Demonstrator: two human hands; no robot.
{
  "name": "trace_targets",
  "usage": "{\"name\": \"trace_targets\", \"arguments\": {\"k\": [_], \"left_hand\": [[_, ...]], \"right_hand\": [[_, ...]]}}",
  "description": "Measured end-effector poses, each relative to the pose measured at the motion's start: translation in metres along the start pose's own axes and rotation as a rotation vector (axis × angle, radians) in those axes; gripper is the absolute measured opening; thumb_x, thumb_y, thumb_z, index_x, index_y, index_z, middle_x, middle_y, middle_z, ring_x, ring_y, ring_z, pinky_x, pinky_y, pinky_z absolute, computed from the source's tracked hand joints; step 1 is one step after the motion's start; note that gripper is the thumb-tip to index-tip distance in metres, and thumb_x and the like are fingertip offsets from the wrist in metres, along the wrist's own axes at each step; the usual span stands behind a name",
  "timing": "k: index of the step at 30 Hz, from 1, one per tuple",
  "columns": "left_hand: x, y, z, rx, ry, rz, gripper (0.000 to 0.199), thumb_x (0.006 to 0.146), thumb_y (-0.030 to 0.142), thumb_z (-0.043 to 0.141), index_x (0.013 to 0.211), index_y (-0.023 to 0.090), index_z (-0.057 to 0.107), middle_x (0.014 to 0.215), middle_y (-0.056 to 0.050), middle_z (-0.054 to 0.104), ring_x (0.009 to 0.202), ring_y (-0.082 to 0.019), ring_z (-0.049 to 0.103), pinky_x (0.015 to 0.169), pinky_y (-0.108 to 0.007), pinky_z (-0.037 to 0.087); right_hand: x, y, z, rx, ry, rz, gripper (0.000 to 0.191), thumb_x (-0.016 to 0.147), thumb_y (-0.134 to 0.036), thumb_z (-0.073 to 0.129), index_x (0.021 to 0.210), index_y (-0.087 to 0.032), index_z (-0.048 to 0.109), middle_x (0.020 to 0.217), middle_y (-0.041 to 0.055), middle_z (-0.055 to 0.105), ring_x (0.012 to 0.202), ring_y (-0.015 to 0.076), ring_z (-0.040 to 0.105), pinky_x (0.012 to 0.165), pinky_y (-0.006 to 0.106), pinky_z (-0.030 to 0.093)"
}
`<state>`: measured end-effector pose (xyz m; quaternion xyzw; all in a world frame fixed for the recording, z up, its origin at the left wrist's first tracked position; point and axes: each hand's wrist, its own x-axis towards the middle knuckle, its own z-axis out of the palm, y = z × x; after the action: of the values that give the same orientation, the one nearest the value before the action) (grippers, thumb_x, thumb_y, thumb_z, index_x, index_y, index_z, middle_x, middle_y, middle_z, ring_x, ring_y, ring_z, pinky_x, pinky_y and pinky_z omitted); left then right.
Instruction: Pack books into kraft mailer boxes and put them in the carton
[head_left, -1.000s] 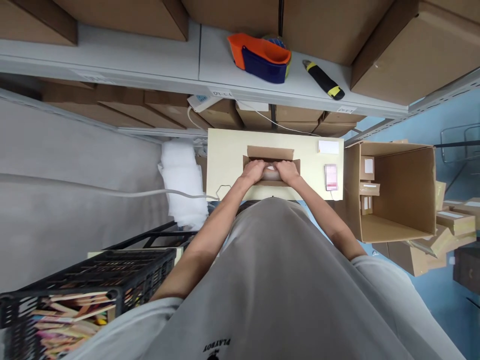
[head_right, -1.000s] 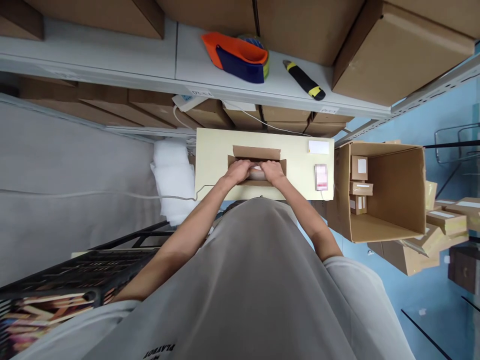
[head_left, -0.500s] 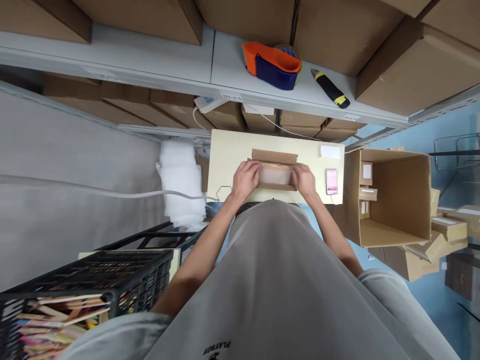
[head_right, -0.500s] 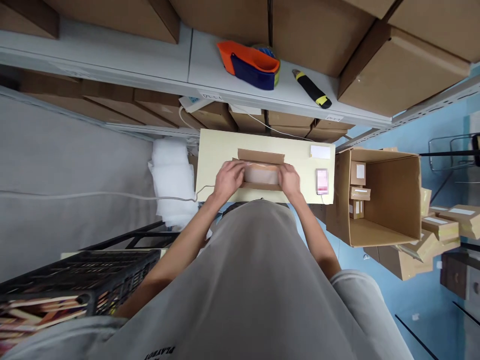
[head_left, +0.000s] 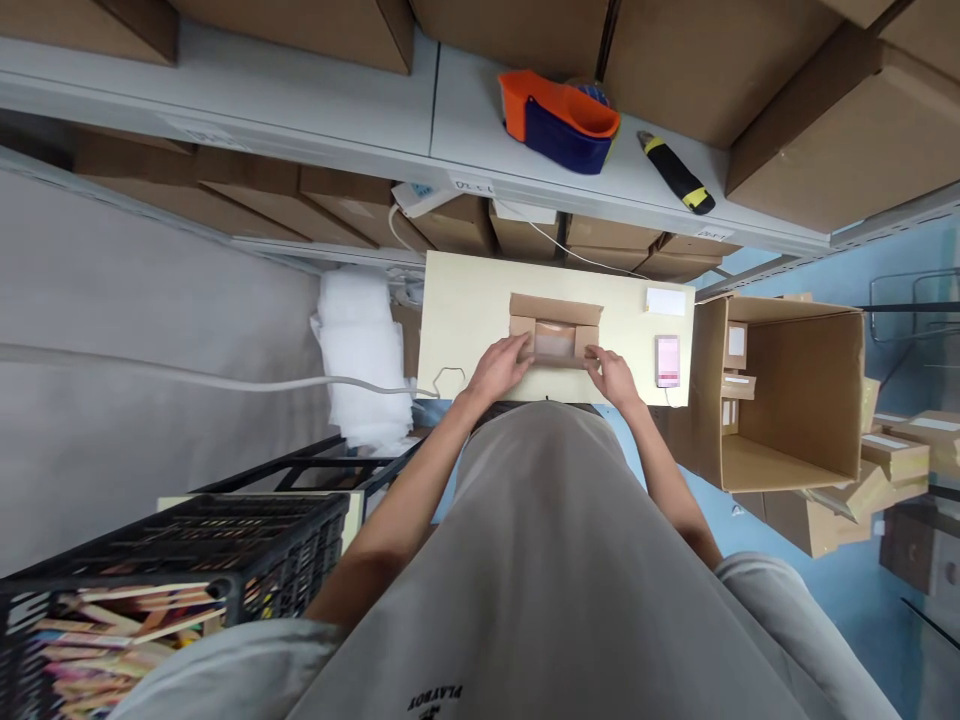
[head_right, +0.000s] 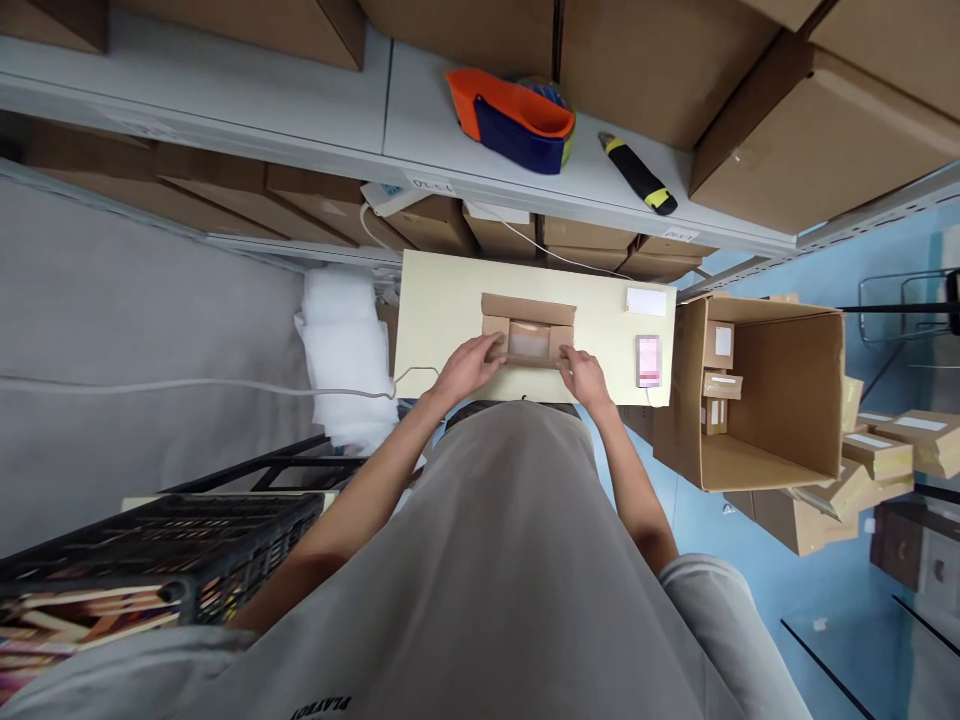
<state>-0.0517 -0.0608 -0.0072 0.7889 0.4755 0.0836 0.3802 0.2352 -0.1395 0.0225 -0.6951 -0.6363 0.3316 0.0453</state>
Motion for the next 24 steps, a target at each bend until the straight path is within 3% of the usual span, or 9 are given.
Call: {"name": "trace_targets", "arguments": {"k": [2, 5, 7, 9, 12, 15, 17, 19, 24], "left_hand": [[0.013, -0.005, -0.001, -0.008, 0.114, -0.039, 0.073, 0.104, 0.027, 0.063, 0.173, 0.016, 0.042, 0.173, -0.023, 0.053, 0.163, -0.038, 0.050, 0.135, -0.055, 0.044], [0.034, -0.010, -0.004, 0.009, 0.186, -0.005, 0.104, 0.093, 0.025, 0.078, 0.180, 0.013, 0.023, 0.186, -0.027, 0.030, 0.175, -0.044, 0.027, 0.141, -0.062, 0.033], [0.045, -0.011, -0.008, 0.009, 0.171, 0.038, 0.112, 0.089, 0.024, 0.081, 0.182, 0.011, 0.018, 0.186, -0.028, 0.028, 0.174, -0.044, 0.028, 0.142, -0.061, 0.031], [0.048, -0.011, -0.013, 0.008, 0.189, 0.043, 0.109, 0.090, 0.025, 0.080, 0.182, 0.012, 0.023, 0.181, -0.026, 0.036, 0.169, -0.043, 0.037, 0.140, -0.058, 0.036], [0.041, -0.011, -0.020, 0.021, 0.243, 0.000, 0.077, 0.099, 0.026, 0.070, 0.172, 0.016, 0.048, 0.164, -0.021, 0.056, 0.155, -0.039, 0.053, 0.132, -0.054, 0.047], [0.026, -0.013, -0.021, 0.028, 0.191, -0.009, 0.037, 0.109, 0.028, 0.057, 0.138, 0.022, 0.079, 0.141, -0.015, 0.074, 0.138, -0.033, 0.065, 0.126, -0.049, 0.053], [0.017, -0.016, -0.017, 0.011, 0.142, -0.020, 0.032, 0.111, 0.030, 0.055, 0.123, 0.024, 0.085, 0.136, -0.011, 0.079, 0.133, -0.031, 0.069, 0.124, -0.047, 0.054], [0.012, -0.016, -0.010, -0.028, 0.142, -0.042, 0.033, 0.112, 0.030, 0.055, 0.121, 0.023, 0.085, 0.141, -0.010, 0.079, 0.132, -0.028, 0.071, 0.124, -0.044, 0.055], [0.015, -0.012, 0.004, -0.155, 0.283, -0.195, 0.030, 0.109, 0.024, 0.058, 0.117, 0.021, 0.086, 0.139, -0.010, 0.080, 0.126, -0.024, 0.078, 0.119, -0.038, 0.060]], "right_hand": [[0.010, 0.004, -0.001, -0.029, 0.089, 0.076, 0.053, 0.111, -0.029, 0.055, 0.162, -0.013, 0.057, 0.154, 0.0224, 0.071, 0.146, 0.0354, 0.064, 0.127, 0.053, 0.051], [0.029, 0.009, -0.006, -0.045, 0.167, 0.132, 0.087, 0.103, -0.030, 0.069, 0.178, -0.008, 0.031, 0.177, 0.0290, 0.046, 0.164, 0.0397, 0.045, 0.135, 0.059, 0.042], [0.039, 0.011, -0.011, -0.025, 0.163, 0.090, 0.106, 0.099, -0.030, 0.074, 0.183, -0.009, 0.014, 0.185, 0.0281, 0.033, 0.172, 0.0393, 0.035, 0.139, 0.060, 0.037], [0.045, 0.012, -0.017, -0.010, 0.155, 0.020, 0.109, 0.098, -0.028, 0.074, 0.184, -0.012, 0.010, 0.186, 0.0262, 0.033, 0.171, 0.0382, 0.036, 0.139, 0.059, 0.037], [0.042, 0.010, -0.021, -0.005, 0.161, -0.049, 0.089, 0.101, -0.026, 0.068, 0.180, -0.011, 0.027, 0.174, 0.0256, 0.051, 0.162, 0.0370, 0.049, 0.136, 0.057, 0.042], [0.032, 0.010, -0.015, 0.026, 0.169, -0.072, 0.050, 0.107, -0.031, 0.063, 0.154, -0.013, 0.062, 0.168, 0.0240, 0.058, 0.156, 0.0350, 0.056, 0.134, 0.054, 0.045], [0.025, 0.012, -0.006, 0.087, 0.176, -0.036, 0.033, 0.108, -0.039, 0.065, 0.132, -0.017, 0.073, 0.173, 0.0229, 0.054, 0.159, 0.0339, 0.055, 0.131, 0.051, 0.049], [0.021, 0.014, 0.005, 0.184, 0.188, 0.049, 0.029, 0.110, -0.043, 0.063, 0.122, -0.019, 0.075, 0.176, 0.0223, 0.052, 0.161, 0.0321, 0.055, 0.123, 0.048, 0.057], [0.022, 0.016, 0.022, 0.444, 0.226, 0.264, 0.031, 0.111, -0.045, 0.057, 0.124, -0.021, 0.072, 0.160, 0.0176, 0.070, 0.131, 0.0262, 0.079, 0.105, 0.039, 0.067]]}}
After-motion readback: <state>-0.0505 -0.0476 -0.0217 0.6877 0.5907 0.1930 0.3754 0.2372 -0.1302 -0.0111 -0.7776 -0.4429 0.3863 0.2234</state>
